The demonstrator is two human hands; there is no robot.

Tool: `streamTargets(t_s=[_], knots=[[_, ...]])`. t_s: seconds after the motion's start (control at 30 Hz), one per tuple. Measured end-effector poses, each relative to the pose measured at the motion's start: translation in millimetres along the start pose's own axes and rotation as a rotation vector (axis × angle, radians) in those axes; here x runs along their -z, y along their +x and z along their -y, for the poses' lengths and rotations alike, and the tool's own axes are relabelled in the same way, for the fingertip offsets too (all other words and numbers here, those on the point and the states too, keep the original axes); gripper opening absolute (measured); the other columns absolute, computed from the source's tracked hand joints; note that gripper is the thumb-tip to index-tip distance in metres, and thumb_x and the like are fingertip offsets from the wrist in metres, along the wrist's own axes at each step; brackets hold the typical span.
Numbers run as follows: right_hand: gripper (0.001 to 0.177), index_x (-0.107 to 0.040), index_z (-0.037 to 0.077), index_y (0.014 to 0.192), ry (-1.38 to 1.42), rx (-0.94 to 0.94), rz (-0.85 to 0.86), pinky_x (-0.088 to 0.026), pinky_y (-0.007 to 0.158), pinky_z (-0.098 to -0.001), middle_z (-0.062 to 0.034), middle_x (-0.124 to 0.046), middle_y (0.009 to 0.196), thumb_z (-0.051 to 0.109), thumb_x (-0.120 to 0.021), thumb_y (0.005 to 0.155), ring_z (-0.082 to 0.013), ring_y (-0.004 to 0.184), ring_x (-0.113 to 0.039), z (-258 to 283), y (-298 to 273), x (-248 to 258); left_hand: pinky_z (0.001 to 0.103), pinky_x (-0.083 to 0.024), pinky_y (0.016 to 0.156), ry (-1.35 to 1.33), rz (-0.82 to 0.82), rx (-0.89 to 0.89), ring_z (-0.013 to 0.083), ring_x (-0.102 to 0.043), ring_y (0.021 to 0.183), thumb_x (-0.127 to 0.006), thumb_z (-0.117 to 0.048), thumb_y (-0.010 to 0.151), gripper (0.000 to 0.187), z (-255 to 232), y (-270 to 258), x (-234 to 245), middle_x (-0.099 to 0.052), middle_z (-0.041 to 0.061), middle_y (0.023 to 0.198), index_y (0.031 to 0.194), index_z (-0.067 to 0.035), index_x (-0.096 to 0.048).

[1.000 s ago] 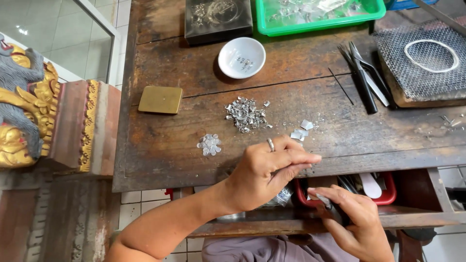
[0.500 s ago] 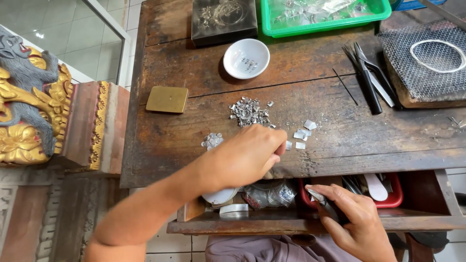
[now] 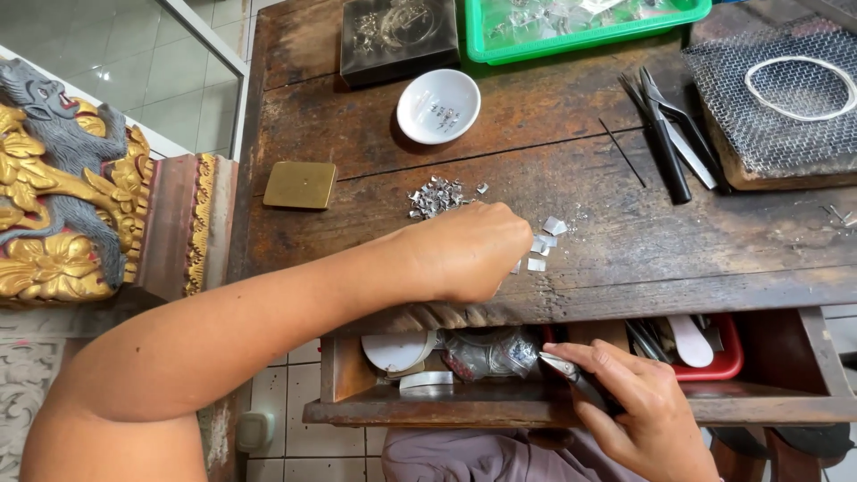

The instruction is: Shaping and trimming small silver jewelry components using pliers at a metalworking bench.

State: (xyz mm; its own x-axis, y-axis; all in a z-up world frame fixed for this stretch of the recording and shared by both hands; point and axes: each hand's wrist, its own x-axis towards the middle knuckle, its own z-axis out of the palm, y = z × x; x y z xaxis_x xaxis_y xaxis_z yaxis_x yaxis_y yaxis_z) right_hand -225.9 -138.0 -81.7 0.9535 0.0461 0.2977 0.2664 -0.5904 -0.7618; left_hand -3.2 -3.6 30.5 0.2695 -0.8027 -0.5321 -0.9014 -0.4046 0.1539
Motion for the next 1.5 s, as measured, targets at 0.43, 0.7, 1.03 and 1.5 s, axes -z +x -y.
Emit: streamTargets(t_s=[0.43, 0.7, 1.03, 1.5], knots=[[0.03, -0.073, 0.01, 0.116, 0.177, -0.153, -0.119, -0.057, 0.081, -0.0227, -0.0017, -0.083, 0.105, 0.009, -0.069, 0.086, -0.0102, 0.087, -0.081, 4.4, -3.1, 6.8, 0.021, -0.059, 0.067, -1.092, -0.656, -0.178, 0.0073, -0.067, 0.072, -0.072, -0.005, 0.09, 0.007, -42.4, -44.8, -47.5, -0.072, -0.001, 0.081, 0.088, -0.01, -0.067], [0.021, -0.07, 0.005, 0.11, 0.162, -0.375, -0.381, -0.049, 0.064, -0.019, -0.0005, -0.074, 0.08, 0.015, -0.068, 0.092, -0.0053, 0.068, -0.063, 35.0, 18.0, -8.6, 0.024, -0.063, 0.077, -1.201, -0.753, -0.198, 0.0117, -0.07, 0.085, -0.072, -0.002, 0.092, 0.02, -48.8, -41.4, -81.2, -0.07, 0.005, 0.091, 0.108, -0.008, -0.061], [0.002, -0.068, 0.004, 0.094, 0.176, -0.376, -0.423, -0.049, 0.066, -0.0206, 0.0015, -0.069, 0.081, 0.004, -0.067, 0.095, -0.005, 0.072, -0.059, 38.5, 30.2, -12.6, 0.029, -0.059, 0.082, -0.962, -0.87, -0.349, 0.0176, -0.073, 0.087, -0.07, -0.001, 0.095, 0.025, -43.9, -37.1, -88.6, -0.069, 0.007, 0.093, 0.11, -0.009, -0.052], [0.023, -0.052, 0.005, 0.119, 0.881, -0.42, -0.48, -0.035, 0.053, -0.0215, -0.0018, -0.043, 0.08, 0.009, -0.061, 0.098, -0.0092, 0.062, -0.04, 39.3, 32.0, -33.2, 0.024, -0.052, 0.07, -1.267, -0.931, -0.287, 0.0114, -0.063, 0.077, -0.067, -0.009, 0.095, 0.007, -39.8, -34.5, -85.0, -0.066, 0.003, 0.088, 0.089, -0.007, -0.066]])
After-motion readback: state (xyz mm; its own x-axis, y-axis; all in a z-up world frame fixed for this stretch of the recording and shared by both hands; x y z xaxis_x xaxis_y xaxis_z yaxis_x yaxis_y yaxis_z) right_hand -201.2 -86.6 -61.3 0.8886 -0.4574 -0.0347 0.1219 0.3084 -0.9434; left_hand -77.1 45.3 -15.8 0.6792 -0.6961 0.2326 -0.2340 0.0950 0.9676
